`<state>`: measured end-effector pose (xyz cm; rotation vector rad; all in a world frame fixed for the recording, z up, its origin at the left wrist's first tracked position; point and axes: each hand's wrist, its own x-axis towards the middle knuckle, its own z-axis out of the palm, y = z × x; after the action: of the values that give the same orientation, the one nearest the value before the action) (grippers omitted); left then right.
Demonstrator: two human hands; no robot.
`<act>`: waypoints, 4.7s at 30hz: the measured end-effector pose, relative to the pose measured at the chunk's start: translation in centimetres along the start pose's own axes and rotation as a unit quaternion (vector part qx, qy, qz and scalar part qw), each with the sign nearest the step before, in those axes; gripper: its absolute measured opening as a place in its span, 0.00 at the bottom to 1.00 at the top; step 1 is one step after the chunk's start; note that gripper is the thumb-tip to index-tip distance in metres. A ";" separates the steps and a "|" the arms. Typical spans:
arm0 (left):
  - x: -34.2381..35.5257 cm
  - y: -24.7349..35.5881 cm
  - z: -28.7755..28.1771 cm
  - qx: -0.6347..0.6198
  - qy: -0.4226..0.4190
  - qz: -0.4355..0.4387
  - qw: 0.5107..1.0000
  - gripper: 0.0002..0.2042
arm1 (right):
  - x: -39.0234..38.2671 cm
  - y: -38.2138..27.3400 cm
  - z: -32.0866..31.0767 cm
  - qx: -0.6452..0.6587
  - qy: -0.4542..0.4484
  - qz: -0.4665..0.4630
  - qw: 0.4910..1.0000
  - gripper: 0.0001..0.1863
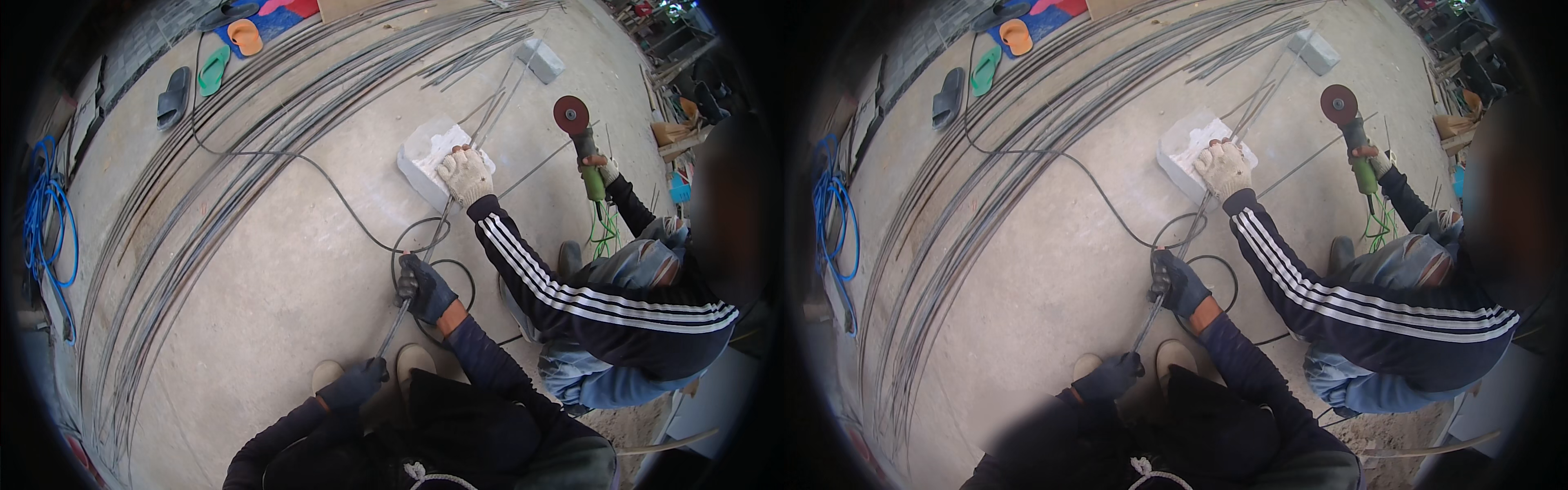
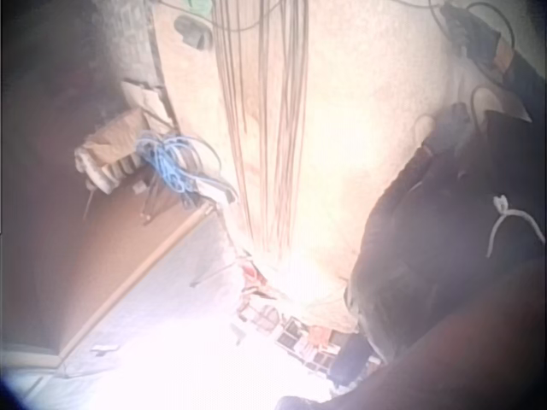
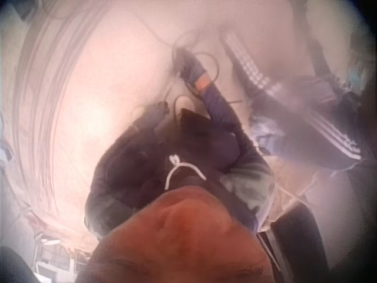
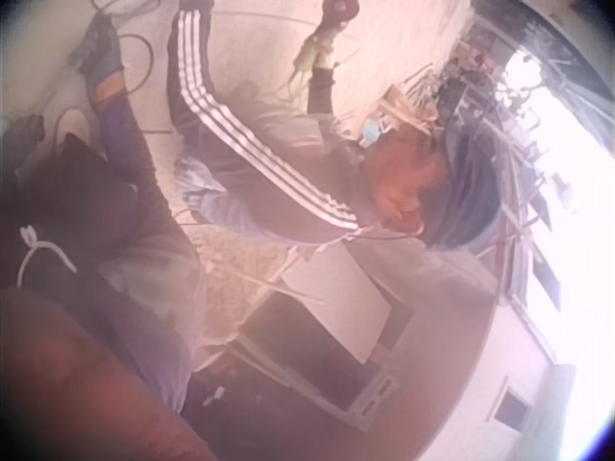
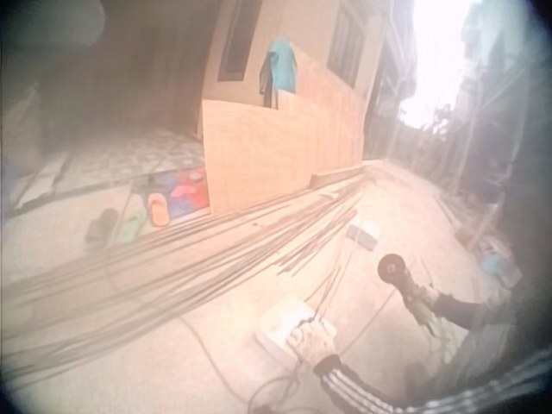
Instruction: The person kneels on the floor and holds metal rods in place while a coworker uses an angle grinder to cut them. The person repeatedly picks up new rods, positions them against a white block, and hands them to the coworker for cutting.
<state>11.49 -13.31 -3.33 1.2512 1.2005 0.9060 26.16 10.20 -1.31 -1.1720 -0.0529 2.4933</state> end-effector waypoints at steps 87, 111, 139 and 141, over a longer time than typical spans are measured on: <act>-11.5 7.1 -0.5 -0.278 -0.001 -0.259 0.925 0.17 | -0.2 -2.2 2.0 -0.293 0.318 -0.116 0.894 0.10; -12.4 5.0 0.5 -0.190 0.019 -0.213 0.958 0.17 | 0.8 -2.6 0.3 -0.314 0.319 -0.159 0.880 0.11; -11.6 7.9 -0.2 0.079 0.009 -0.186 0.979 0.16 | 0.5 -2.4 0.4 -0.315 0.298 -0.189 0.881 0.11; -11.7 6.9 0.2 0.111 0.008 -0.135 0.985 0.16 | 0.4 -2.7 0.5 -0.317 0.307 -0.181 0.879 0.12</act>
<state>10.27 -23.72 5.30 1.2191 1.4741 0.5955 26.43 12.88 -0.72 -1.9455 -0.8797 1.7064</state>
